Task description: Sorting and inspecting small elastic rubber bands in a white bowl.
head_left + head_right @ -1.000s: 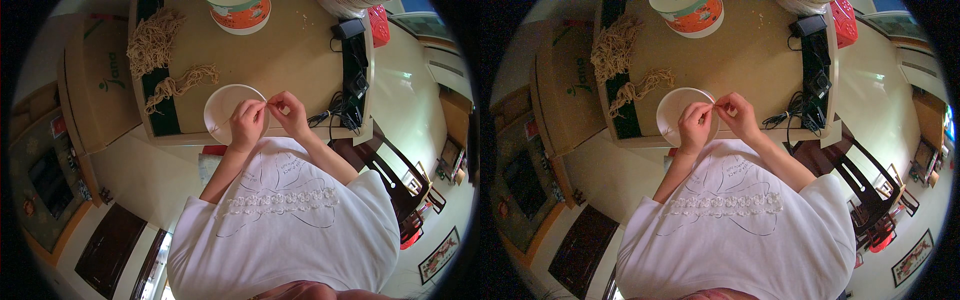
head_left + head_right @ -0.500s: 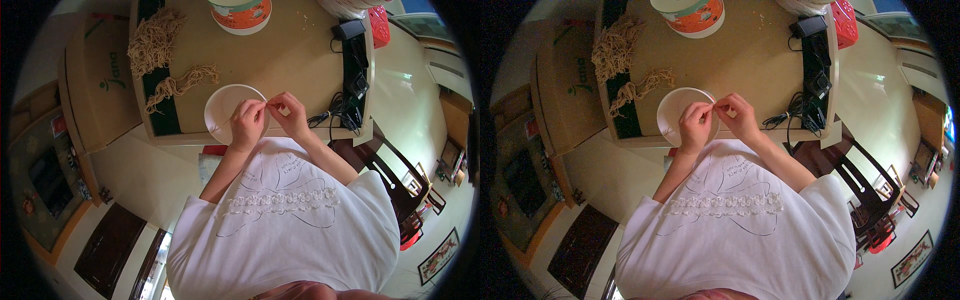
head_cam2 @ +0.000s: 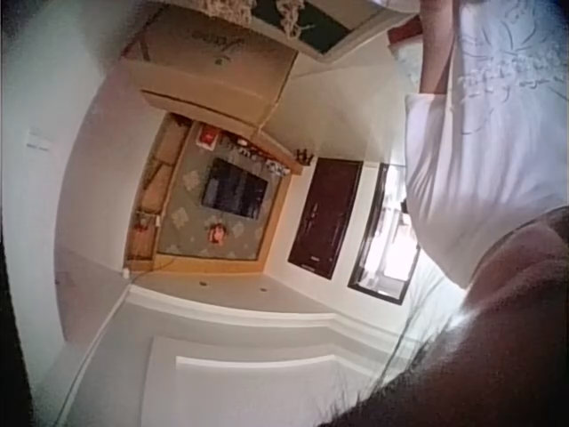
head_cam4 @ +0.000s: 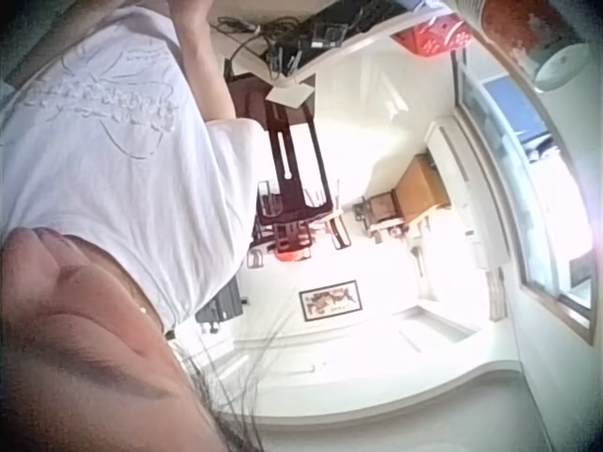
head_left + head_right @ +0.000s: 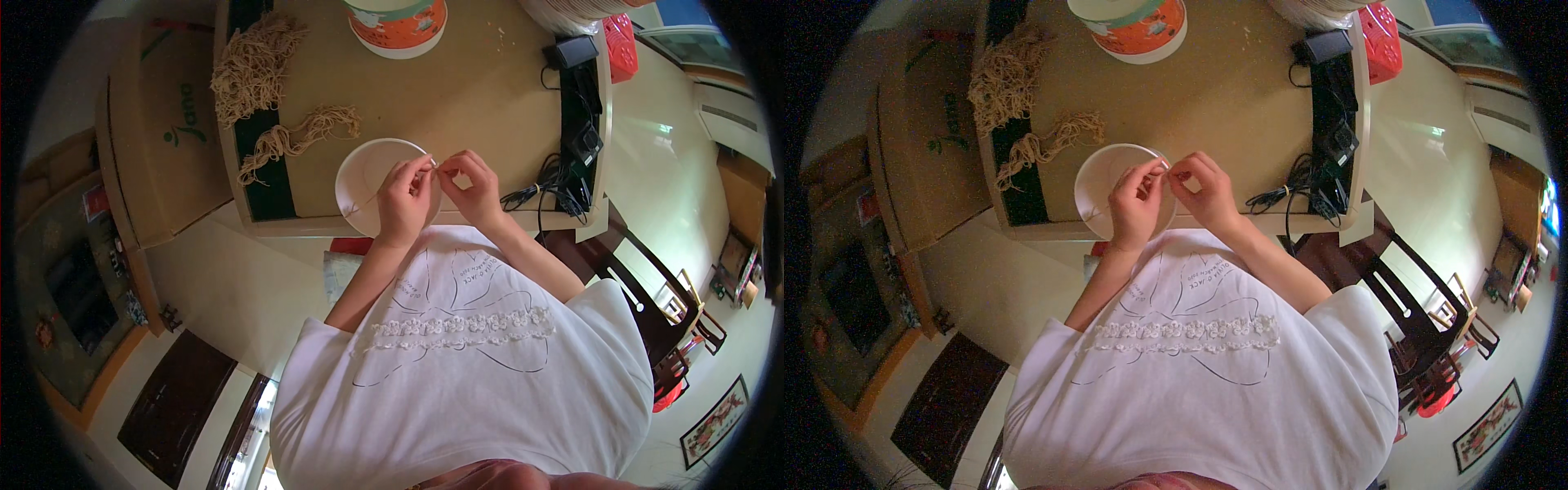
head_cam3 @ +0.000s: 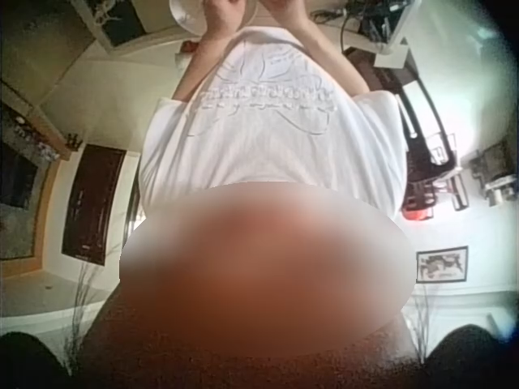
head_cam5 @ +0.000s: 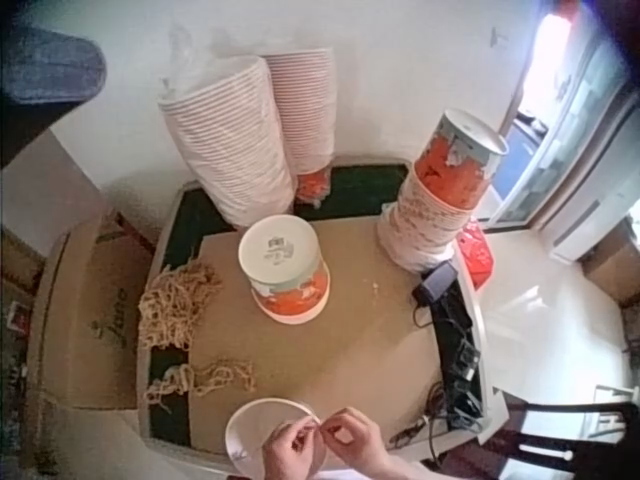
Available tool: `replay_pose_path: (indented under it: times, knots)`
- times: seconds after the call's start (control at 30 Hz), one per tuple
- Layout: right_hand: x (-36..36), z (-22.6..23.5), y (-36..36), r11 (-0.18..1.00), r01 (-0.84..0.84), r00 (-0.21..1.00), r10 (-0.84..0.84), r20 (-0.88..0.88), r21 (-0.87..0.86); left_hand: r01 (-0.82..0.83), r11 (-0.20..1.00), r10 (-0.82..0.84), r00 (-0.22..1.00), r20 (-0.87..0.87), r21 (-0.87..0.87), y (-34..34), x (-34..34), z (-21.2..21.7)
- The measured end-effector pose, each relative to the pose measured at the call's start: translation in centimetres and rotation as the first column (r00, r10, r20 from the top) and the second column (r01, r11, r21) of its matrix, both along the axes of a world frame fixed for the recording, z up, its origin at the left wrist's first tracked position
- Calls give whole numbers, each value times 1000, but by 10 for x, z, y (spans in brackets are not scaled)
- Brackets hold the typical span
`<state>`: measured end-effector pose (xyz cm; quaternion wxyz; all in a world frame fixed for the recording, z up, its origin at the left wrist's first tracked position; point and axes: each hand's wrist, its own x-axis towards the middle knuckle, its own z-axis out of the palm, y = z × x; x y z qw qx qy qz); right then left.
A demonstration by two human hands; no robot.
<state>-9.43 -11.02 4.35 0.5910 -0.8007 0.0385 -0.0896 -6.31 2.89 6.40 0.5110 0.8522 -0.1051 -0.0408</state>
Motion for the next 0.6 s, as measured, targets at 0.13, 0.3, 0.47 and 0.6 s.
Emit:
replay_pose_path:
  times: [0.13,0.3,0.47,0.6]
  knots:
    - [-2,0,-2,1000,5,1000,-5,12,9,-32,991,0,969,-245,-127,6,4,-4]
    - [-2,-4,-4,1000,-16,998,16,63,-6,-12,984,-68,900,-431,-180,10,9,-2]
    - [-2,-2,-5,999,-46,998,45,46,9,-17,980,-91,849,-520,-199,13,9,-2]
    - [-1,-4,-6,998,-62,997,62,53,2,-22,979,-74,887,-456,-202,14,9,-6]
